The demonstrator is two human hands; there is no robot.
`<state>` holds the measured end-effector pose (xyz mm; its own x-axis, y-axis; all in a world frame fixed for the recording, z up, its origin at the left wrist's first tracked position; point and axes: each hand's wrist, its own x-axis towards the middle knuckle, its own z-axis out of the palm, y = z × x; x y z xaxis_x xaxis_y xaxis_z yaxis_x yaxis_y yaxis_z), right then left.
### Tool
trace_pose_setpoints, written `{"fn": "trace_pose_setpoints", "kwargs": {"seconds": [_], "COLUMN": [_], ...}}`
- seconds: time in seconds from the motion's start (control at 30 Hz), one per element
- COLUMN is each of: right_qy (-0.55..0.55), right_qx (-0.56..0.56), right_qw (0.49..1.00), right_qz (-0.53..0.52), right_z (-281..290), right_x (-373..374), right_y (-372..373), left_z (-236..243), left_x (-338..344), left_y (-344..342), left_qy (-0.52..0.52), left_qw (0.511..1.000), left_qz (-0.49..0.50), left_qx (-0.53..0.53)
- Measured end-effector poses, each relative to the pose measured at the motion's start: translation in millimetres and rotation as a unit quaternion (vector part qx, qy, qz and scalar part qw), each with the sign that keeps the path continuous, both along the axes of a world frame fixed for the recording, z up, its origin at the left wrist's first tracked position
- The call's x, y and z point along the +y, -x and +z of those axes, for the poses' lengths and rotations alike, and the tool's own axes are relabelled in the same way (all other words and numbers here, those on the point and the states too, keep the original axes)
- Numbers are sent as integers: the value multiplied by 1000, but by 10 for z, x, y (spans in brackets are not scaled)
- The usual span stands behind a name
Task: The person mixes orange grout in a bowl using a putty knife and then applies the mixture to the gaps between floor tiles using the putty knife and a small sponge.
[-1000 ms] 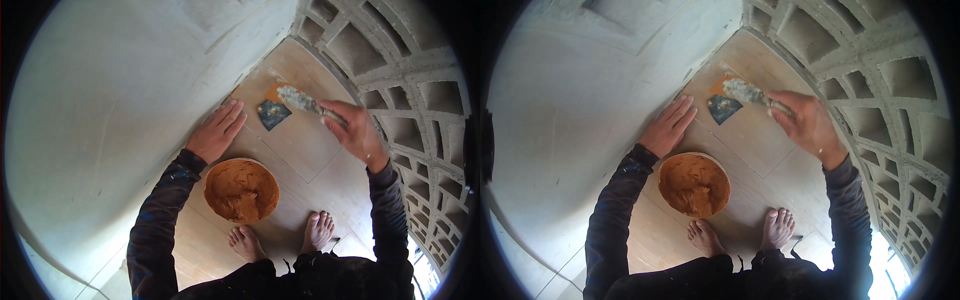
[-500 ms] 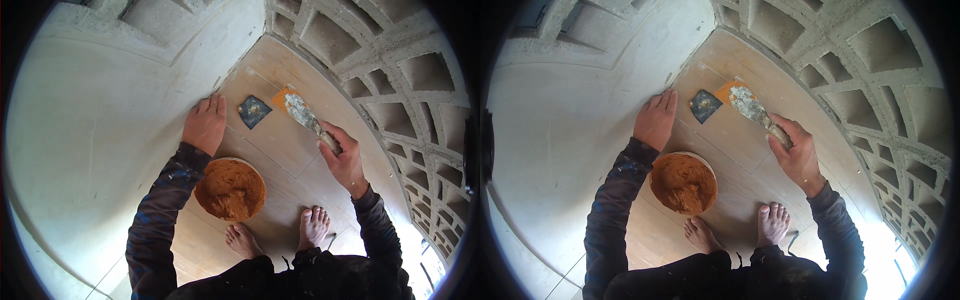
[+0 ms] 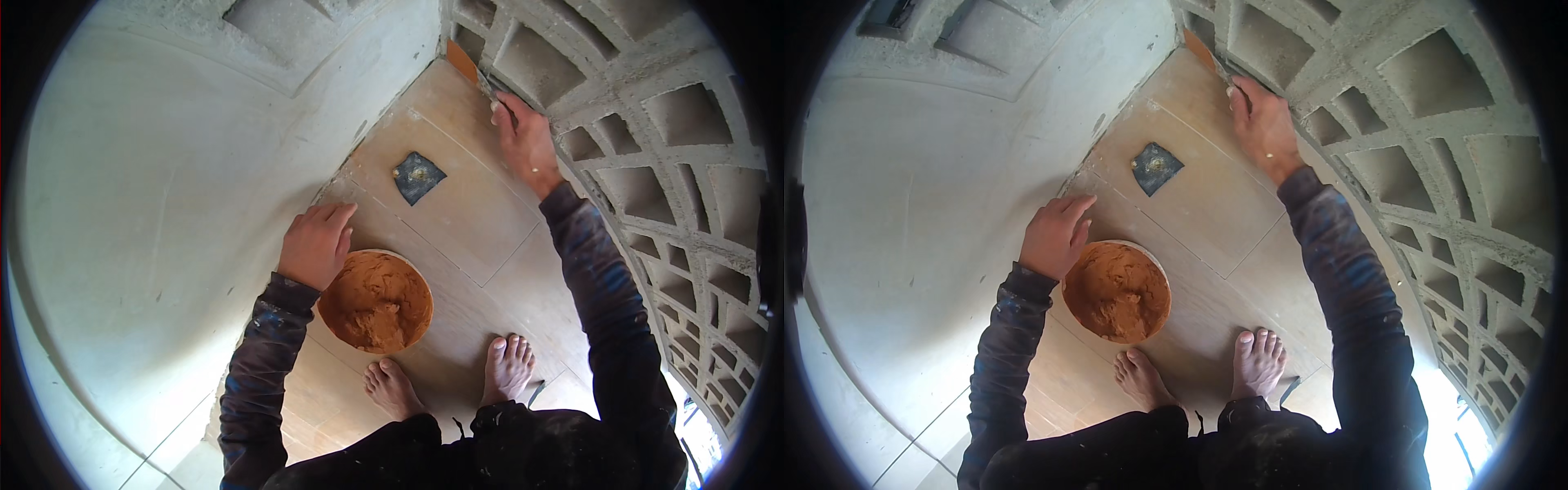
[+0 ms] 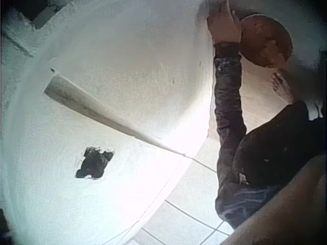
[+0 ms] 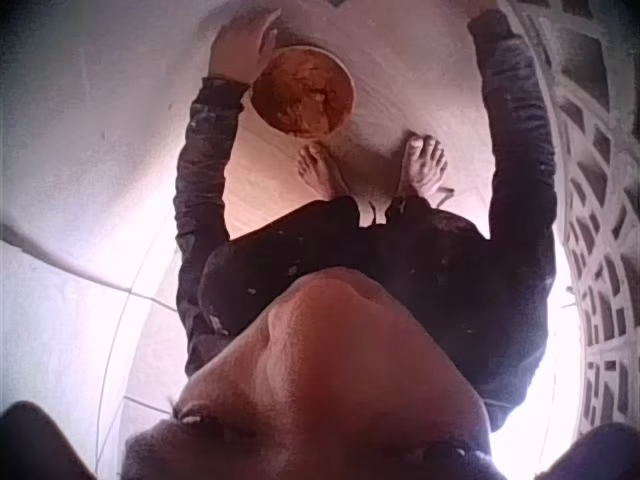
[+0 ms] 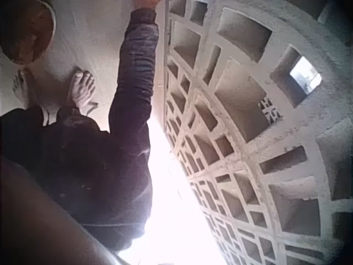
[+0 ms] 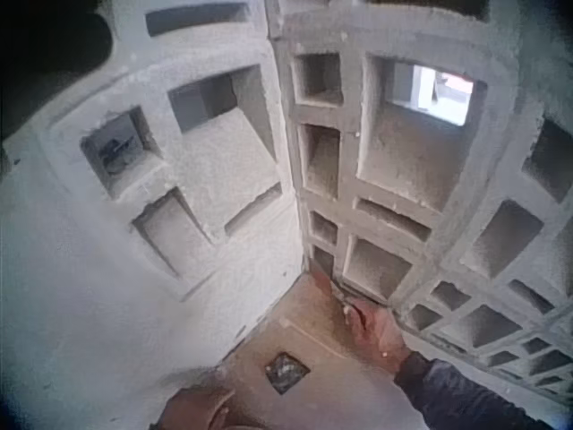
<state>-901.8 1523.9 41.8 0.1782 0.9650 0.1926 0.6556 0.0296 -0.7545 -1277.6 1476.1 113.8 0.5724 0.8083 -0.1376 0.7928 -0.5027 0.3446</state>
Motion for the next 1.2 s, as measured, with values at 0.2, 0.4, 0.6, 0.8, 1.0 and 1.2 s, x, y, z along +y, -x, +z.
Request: {"fn": "trace_pose_setpoints", "kwargs": {"seconds": [0.2, 0.4, 0.6, 0.8, 1.0, 1.2], "right_qy": [39, -38, -39, -45, -57, -36], "right_qx": [15, -32, -67, -81, -80, -24], "right_qw": [999, 999, 996, 995, 994, 998], "right_qz": [-15, -15, -32, -42, -43, -41], "right_z": [27, -18, -40, -17, 41, 43], "right_x": [31, 0, -81, 38, 45, 62], "right_y": [0, 85, 103, 118, 125, 189], "left_z": [-56, -67, -116, -88, -69, -107], "left_x": [8, 110, 108, 37, 26, 49], "left_y": [-45, -181, -250, -228, -231, -312], "left_qy": [9, 5, 1, 4, 21, 18], "left_qw": [1000, 999, 998, 998, 998, 998], "left_qz": [4, -18, -13, -12, -4, -10], "left_qx": [-27, -28, -58, -56, -53, -55]}}
